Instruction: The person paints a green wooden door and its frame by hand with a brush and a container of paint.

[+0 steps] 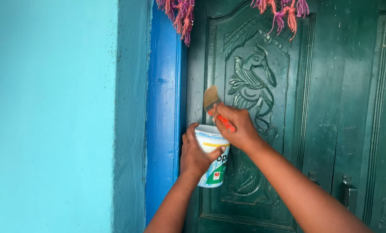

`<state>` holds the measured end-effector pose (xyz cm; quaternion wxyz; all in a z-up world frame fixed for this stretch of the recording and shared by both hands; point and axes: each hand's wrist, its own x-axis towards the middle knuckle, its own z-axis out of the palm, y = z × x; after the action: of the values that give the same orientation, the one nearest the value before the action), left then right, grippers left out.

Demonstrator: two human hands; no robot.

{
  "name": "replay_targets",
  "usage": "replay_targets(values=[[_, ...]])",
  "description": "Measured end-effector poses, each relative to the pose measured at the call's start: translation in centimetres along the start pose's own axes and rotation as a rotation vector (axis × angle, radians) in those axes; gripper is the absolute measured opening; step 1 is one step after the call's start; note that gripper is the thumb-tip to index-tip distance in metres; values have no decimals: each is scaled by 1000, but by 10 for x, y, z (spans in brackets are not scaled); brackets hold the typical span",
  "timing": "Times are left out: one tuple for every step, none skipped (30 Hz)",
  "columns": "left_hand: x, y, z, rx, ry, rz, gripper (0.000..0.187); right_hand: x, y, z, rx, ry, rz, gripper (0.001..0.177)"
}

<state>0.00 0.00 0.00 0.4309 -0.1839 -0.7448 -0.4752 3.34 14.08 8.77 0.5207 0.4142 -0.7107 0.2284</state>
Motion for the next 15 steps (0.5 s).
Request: replay_targets(values=[[-3, 0, 0, -6, -2, -14, 108, -6, -1, 0, 27, -4, -6, 11], [-5, -1, -1, -12, -3, -28, 108, -11, -2, -1, 54, -8, -11, 11], [-8, -1, 0, -19, -9, -40, 108, -16, -3, -2, 78, -10, -14, 12], [-9, -2, 0, -12, -14, -48, 108, -19, -3, -3, 106, -29, 18, 11], [-10, -2, 0, -7, -18, -54, 109, -21, -3, -5, 132, -47, 48, 11], [-10, -2, 1, -2, -22, -60, 110, -23, -2, -7, 158, -65, 78, 10], [-10, -3, 1, -3, -17, -46, 110, -22, -1, -9, 276, -71, 139, 8], [-10, -3, 1, -4, -13, -33, 110, -18, 2, -11, 394, -77, 199, 6], [-10, -4, 2, -6, -8, -21, 111, -15, 6, -14, 513, -85, 260, 5], [-8, -4, 3, -4, -2, -12, 111, -11, 11, -18, 450, -74, 267, 6], [-8, -5, 3, -1, 2, -8, 112, -6, 17, -22, 389, -67, 278, 7], [-8, -7, 4, 3, 6, -4, 113, -1, 23, -25, 328, -61, 288, 8], [-7, -7, 3, 5, -15, -20, 113, 7, 28, -25, 378, -46, 320, 9], [-7, -7, 3, 8, -35, -36, 114, 15, 32, -22, 429, -31, 353, 10], [-6, -6, 3, 11, -57, -51, 115, 23, 37, -21, 479, -14, 386, 11]])
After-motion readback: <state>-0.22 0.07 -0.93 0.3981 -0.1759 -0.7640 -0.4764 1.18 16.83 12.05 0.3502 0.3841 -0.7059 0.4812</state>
